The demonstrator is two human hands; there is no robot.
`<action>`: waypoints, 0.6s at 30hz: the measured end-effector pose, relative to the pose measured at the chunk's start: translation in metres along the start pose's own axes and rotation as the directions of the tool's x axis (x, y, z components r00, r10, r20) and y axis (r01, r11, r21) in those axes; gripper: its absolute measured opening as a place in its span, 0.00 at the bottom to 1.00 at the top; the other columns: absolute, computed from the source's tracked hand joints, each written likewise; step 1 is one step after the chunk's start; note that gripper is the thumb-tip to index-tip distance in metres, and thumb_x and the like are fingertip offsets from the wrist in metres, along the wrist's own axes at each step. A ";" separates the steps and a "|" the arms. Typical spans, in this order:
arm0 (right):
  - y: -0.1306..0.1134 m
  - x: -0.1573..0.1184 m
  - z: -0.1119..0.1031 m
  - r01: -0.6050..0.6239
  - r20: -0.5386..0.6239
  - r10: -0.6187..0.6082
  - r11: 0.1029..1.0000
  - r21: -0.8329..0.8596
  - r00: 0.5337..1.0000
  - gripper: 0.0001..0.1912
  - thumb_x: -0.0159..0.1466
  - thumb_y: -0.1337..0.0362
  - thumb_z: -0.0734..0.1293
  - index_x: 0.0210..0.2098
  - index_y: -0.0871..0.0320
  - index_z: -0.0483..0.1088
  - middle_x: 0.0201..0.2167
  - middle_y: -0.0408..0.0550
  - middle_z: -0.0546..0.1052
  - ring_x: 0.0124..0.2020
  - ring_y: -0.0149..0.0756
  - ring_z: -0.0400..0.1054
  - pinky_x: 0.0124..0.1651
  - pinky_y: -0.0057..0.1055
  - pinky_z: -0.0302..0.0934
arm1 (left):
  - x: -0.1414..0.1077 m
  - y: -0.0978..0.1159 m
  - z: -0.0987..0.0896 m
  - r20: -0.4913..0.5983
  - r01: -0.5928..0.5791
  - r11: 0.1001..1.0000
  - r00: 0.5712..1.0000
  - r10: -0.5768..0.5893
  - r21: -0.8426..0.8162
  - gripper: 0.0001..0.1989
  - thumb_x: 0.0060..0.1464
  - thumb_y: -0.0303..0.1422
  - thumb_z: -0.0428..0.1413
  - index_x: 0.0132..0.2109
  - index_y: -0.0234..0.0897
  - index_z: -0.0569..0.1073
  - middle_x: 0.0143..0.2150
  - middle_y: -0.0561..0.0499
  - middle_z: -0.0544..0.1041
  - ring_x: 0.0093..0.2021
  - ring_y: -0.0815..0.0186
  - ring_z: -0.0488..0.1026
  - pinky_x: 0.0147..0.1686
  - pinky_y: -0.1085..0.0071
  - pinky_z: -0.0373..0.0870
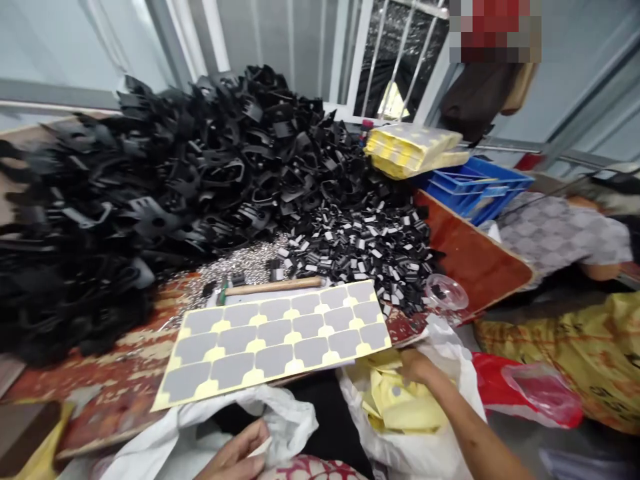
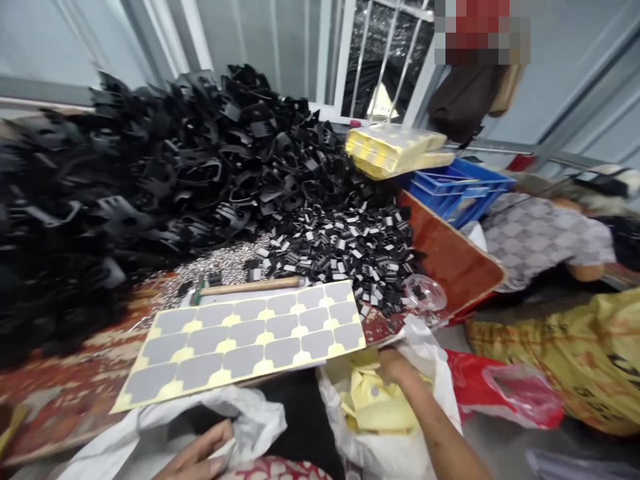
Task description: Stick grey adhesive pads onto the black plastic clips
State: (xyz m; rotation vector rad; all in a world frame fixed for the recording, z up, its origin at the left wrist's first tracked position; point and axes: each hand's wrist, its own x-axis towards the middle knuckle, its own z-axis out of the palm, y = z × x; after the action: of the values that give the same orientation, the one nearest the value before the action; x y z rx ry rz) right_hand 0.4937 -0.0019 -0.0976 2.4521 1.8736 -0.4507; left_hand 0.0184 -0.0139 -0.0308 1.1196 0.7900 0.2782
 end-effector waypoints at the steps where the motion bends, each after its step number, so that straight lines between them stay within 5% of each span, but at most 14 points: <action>1: 0.000 -0.005 -0.008 0.024 0.033 -0.023 1.000 -0.014 0.999 0.16 0.65 0.63 0.73 0.51 0.62 0.75 0.50 0.56 0.79 0.50 0.46 0.75 0.52 0.40 0.71 | -0.003 0.002 0.001 -0.046 -0.006 1.000 0.999 0.007 0.022 0.24 0.53 0.58 0.58 0.36 0.41 0.67 0.36 0.51 0.69 0.41 0.58 0.66 0.44 0.65 0.63; 5: -0.009 -0.036 -0.039 0.066 0.069 -0.057 0.989 -0.135 0.996 0.11 0.68 0.68 0.64 0.42 0.62 0.79 0.41 0.61 0.83 0.45 0.50 0.78 0.49 0.39 0.68 | -0.022 0.019 -0.005 -0.175 0.054 0.975 0.984 -0.017 0.214 0.21 0.57 0.56 0.54 0.38 0.42 0.70 0.39 0.52 0.70 0.43 0.57 0.66 0.45 0.67 0.62; 8: -0.030 -0.057 -0.053 0.198 -0.166 -0.245 0.945 -0.259 0.955 0.16 0.71 0.58 0.60 0.39 0.54 0.79 0.40 0.56 0.83 0.40 0.49 0.78 0.43 0.40 0.67 | -0.028 0.024 -0.011 -0.178 0.035 0.960 0.984 0.016 0.279 0.20 0.58 0.54 0.53 0.38 0.41 0.70 0.39 0.52 0.70 0.44 0.58 0.66 0.45 0.68 0.62; 11: -0.063 -0.052 -0.056 0.463 -0.375 -0.610 0.784 -0.413 0.698 0.18 0.66 0.57 0.66 0.54 0.49 0.76 0.59 0.55 0.77 0.57 0.56 0.72 0.58 0.50 0.62 | -0.024 0.017 -0.008 -0.233 0.002 0.965 0.970 0.062 0.264 0.17 0.54 0.50 0.55 0.37 0.40 0.69 0.36 0.53 0.69 0.40 0.61 0.65 0.40 0.70 0.61; 14: -0.090 -0.019 -0.058 0.609 -0.333 -0.795 0.604 -0.515 0.507 0.36 0.58 0.69 0.65 0.66 0.45 0.67 0.68 0.48 0.69 0.65 0.58 0.65 0.65 0.58 0.53 | -0.014 0.006 -0.002 -0.341 -0.018 0.971 0.935 0.100 0.237 0.14 0.50 0.46 0.57 0.33 0.39 0.68 0.31 0.54 0.67 0.35 0.63 0.64 0.35 0.70 0.59; 16: -0.096 0.007 -0.062 0.697 -0.264 -0.866 0.498 -0.516 0.424 0.42 0.53 0.71 0.65 0.67 0.44 0.65 0.66 0.45 0.72 0.62 0.55 0.69 0.62 0.54 0.57 | -0.009 0.003 0.000 -0.482 -0.038 0.957 0.857 0.179 0.288 0.15 0.50 0.44 0.58 0.27 0.39 0.65 0.28 0.54 0.66 0.32 0.64 0.64 0.34 0.69 0.57; 18: -0.093 0.027 -0.069 0.759 -0.195 -0.903 0.428 -0.490 0.383 0.41 0.52 0.69 0.65 0.65 0.44 0.68 0.63 0.43 0.75 0.57 0.50 0.74 0.57 0.46 0.64 | -0.007 0.004 0.003 -0.626 -0.068 0.930 0.722 0.295 0.360 0.22 0.52 0.45 0.57 0.22 0.40 0.57 0.25 0.54 0.61 0.30 0.66 0.61 0.33 0.68 0.56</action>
State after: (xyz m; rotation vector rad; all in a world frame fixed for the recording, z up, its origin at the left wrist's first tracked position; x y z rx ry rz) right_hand 0.4268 0.0626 -0.0238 1.2006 3.0140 0.4861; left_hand 0.0158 -0.0183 -0.0240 1.4237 1.4097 0.7836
